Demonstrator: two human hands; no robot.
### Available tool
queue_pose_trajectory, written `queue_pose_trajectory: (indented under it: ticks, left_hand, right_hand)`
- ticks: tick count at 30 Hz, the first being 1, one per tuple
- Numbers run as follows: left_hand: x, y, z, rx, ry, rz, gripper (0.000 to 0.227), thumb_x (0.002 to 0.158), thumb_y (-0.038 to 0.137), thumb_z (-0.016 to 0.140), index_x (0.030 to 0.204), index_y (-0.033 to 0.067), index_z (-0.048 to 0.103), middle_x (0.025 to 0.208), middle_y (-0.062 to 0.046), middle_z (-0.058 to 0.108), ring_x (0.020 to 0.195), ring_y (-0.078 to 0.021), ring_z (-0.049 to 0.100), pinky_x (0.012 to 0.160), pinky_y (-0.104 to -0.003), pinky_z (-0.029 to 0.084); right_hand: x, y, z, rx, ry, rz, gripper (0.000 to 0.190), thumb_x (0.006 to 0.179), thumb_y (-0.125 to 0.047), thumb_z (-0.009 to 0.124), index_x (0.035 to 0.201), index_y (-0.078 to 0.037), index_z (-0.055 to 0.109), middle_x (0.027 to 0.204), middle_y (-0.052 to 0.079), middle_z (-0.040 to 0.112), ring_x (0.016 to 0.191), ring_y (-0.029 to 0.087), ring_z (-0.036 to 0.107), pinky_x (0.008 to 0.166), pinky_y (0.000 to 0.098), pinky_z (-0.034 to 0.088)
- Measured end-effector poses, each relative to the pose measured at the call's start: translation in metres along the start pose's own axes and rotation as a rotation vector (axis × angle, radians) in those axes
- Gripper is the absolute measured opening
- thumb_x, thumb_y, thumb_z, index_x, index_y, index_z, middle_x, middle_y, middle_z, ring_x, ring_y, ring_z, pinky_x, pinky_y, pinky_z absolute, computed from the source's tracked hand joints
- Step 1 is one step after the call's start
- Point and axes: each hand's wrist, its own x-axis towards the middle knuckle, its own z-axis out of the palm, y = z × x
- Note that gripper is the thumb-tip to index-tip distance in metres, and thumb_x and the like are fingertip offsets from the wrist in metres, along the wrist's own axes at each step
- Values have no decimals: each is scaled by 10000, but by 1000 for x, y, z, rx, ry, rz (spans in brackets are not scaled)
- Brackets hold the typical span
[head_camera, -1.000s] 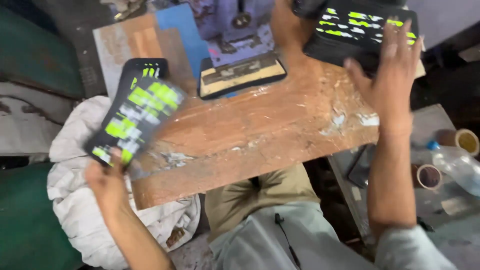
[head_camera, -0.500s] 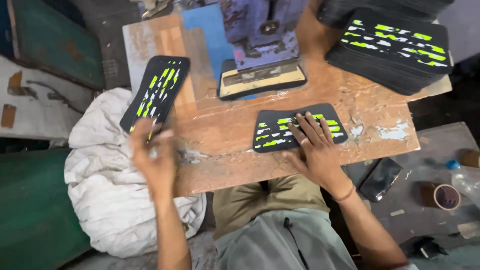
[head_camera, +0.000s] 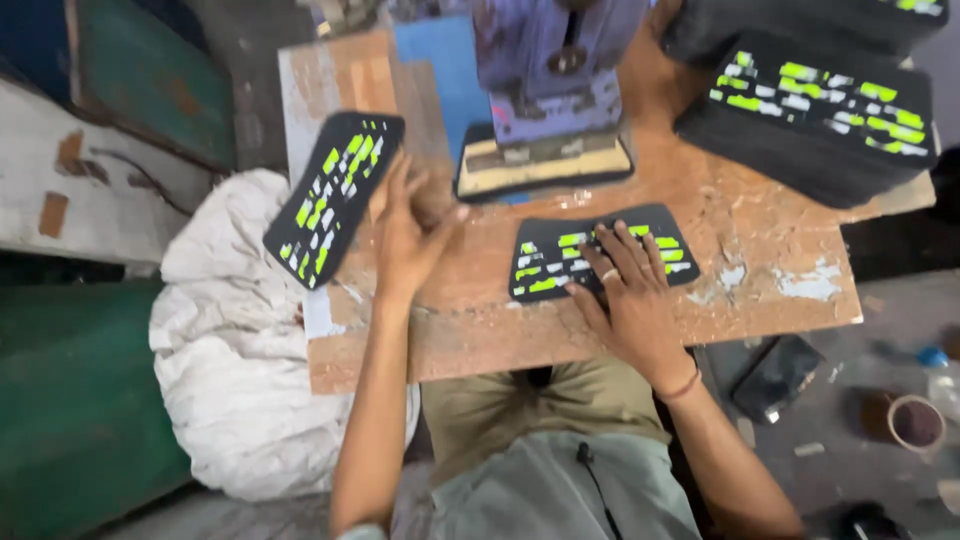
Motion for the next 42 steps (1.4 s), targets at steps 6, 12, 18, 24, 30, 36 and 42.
queue_pose_trajectory:
  ticks: [6, 12, 18, 24, 30, 36, 42]
  left_hand:
    - [34, -5, 26, -106, -170, -12, 947, 822, 64, 855, 1578, 48, 285, 982, -108, 754, 715, -120, 647, 626, -236, 539]
    - [24, -27, 40, -487, -268, -453, 558, 910, -11, 717, 1430, -2, 518, 850, -65, 720, 658, -123, 718, 555, -275, 603]
    - [-71, 0, -75, -311, -276, -496, 510, 868, -44, 649, 1368, 5, 562, 1113, -101, 723, 883, -141, 731, 731, -280, 614]
    - [-102, -4, -137, 71, -388, -809, 264, 937, 141, 762, 1169, 14, 768, 807, -33, 657, 685, -151, 486, 576, -328, 370]
    - [-93, -25, -122, -201, -404, -506, 214, 946, 183, 732, 1050, -3, 752, 899, 60, 721, 820, -33, 587, 742, -237, 521]
    - [-94, -39, -125, -128, -350, -730, 603, 1056, 497, 537, 1079, -76, 722, 956, -34, 670, 906, -126, 556, 807, -304, 462]
    - [-88, -38, -124, -261, -291, -718, 877, 984, 717, 278, 1185, -29, 693, 1146, -71, 734, 1080, -140, 627, 972, -295, 478]
  right_hand:
    - [2, 1, 0, -4, -34, -1, 482, 937, -313, 714, 1334, -49, 642, 1464, 179, 566, 1445, 374, 454, 1234, 552, 282]
    - [-17, -24, -5, -39, -86, -67, 621, 951, -370, 668, 1489, -84, 544, 1566, 200, 441, 1517, 409, 343, 1251, 598, 227]
    - [-37, -15, -10, -105, -156, -61, 783, 911, -589, 589, 1519, -112, 460, 1629, 255, 304, 1524, 456, 214, 1205, 645, 87]
    - [56, 4, 28, -165, -101, -86, 811, 996, -602, 573, 1599, -73, 451, 1660, 264, 331, 1550, 466, 249, 1209, 699, 107]
    - [92, 7, 48, -224, -179, -279, 798, 974, -666, 541, 1509, -74, 547, 1509, 228, 490, 1427, 408, 413, 1167, 688, 211]
    - [109, 15, 62, -126, -282, -409, 789, 1038, -643, 504, 1532, -29, 559, 1470, 237, 531, 1394, 400, 481, 1166, 618, 295]
    - [99, -6, 59, -108, -259, -371, 752, 1095, -628, 507, 1535, -20, 546, 1463, 260, 518, 1417, 459, 453, 1192, 643, 288]
